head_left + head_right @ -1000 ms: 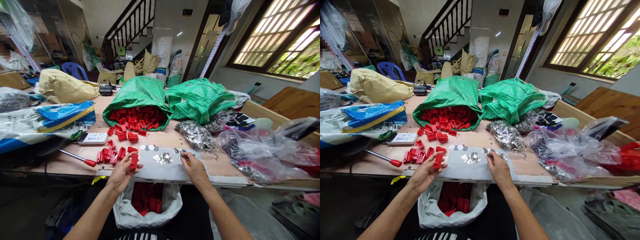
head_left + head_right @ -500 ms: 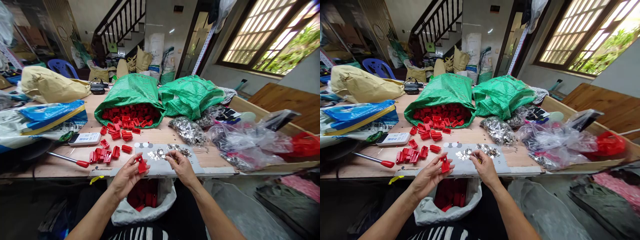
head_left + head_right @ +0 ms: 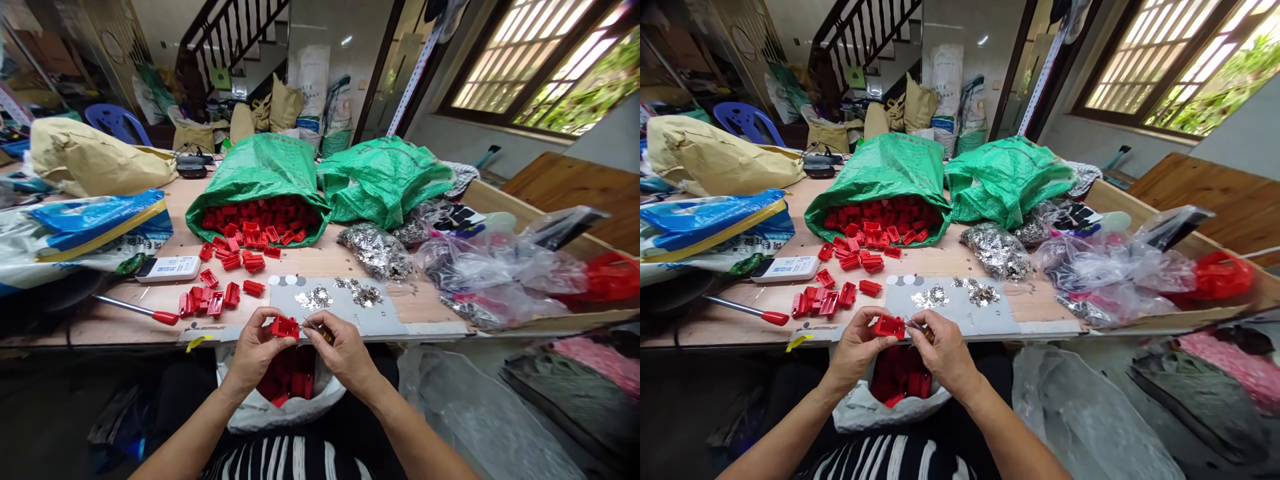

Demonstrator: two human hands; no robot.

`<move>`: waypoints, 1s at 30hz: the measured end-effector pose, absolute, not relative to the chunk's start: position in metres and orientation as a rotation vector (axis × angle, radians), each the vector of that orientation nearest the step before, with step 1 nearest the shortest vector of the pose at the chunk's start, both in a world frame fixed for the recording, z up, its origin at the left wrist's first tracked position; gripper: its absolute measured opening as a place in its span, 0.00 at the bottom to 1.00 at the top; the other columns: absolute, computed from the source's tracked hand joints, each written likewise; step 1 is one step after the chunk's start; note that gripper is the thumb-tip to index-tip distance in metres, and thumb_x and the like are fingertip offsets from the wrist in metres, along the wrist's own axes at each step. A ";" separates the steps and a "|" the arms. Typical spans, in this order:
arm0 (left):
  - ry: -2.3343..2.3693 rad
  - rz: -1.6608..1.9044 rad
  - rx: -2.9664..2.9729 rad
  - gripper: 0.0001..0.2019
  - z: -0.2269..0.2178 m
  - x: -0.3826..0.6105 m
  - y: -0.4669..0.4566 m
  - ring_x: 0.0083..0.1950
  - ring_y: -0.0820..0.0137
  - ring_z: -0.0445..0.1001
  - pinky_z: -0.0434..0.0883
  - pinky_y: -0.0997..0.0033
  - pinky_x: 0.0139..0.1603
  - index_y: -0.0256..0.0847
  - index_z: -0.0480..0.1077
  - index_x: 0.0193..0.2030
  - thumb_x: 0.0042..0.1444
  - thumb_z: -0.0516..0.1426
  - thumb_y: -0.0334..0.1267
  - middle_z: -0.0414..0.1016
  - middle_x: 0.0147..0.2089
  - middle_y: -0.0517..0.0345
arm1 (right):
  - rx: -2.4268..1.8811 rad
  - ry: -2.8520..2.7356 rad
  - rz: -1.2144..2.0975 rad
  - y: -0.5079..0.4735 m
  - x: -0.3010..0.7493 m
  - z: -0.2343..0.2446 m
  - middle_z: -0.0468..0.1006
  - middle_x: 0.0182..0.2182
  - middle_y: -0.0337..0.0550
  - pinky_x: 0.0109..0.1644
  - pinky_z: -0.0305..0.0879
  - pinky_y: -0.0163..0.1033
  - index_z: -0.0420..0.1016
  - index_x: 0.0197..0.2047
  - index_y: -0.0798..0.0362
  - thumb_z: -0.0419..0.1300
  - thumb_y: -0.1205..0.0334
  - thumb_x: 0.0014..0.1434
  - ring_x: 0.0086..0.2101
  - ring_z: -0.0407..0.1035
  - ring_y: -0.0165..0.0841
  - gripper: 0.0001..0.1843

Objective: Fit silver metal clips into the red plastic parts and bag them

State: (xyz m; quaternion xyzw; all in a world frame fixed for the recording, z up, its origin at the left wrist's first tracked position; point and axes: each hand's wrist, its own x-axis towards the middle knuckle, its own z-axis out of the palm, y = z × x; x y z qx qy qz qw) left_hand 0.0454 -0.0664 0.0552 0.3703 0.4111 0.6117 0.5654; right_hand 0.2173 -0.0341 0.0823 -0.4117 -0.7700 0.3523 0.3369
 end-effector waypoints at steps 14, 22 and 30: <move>1.278 1.457 1.279 0.16 0.049 0.050 -0.079 0.54 0.61 0.74 0.67 0.62 0.58 0.46 0.74 0.44 0.46 0.66 0.32 0.78 0.48 0.55 | -1.036 -2.088 0.826 -0.040 0.211 0.072 0.74 0.31 0.41 0.36 0.62 0.35 0.72 0.37 0.51 0.55 0.67 0.60 0.30 0.68 0.31 0.05; 1.206 1.568 1.082 0.16 0.046 0.056 -0.084 0.54 0.60 0.74 0.66 0.59 0.60 0.45 0.73 0.41 0.44 0.67 0.30 0.78 0.48 0.54 | -0.947 -1.805 1.453 -0.034 0.220 0.070 0.73 0.30 0.40 0.39 0.63 0.37 0.75 0.40 0.52 0.55 0.51 0.62 0.33 0.67 0.32 0.14; 1.230 1.535 1.131 0.18 0.043 0.054 -0.087 0.60 0.60 0.70 0.60 0.58 0.65 0.49 0.73 0.41 0.44 0.67 0.29 0.79 0.48 0.56 | -0.972 -1.685 1.467 -0.030 0.223 0.062 0.66 0.28 0.35 0.37 0.58 0.33 0.68 0.34 0.53 0.60 0.50 0.58 0.31 0.60 0.28 0.14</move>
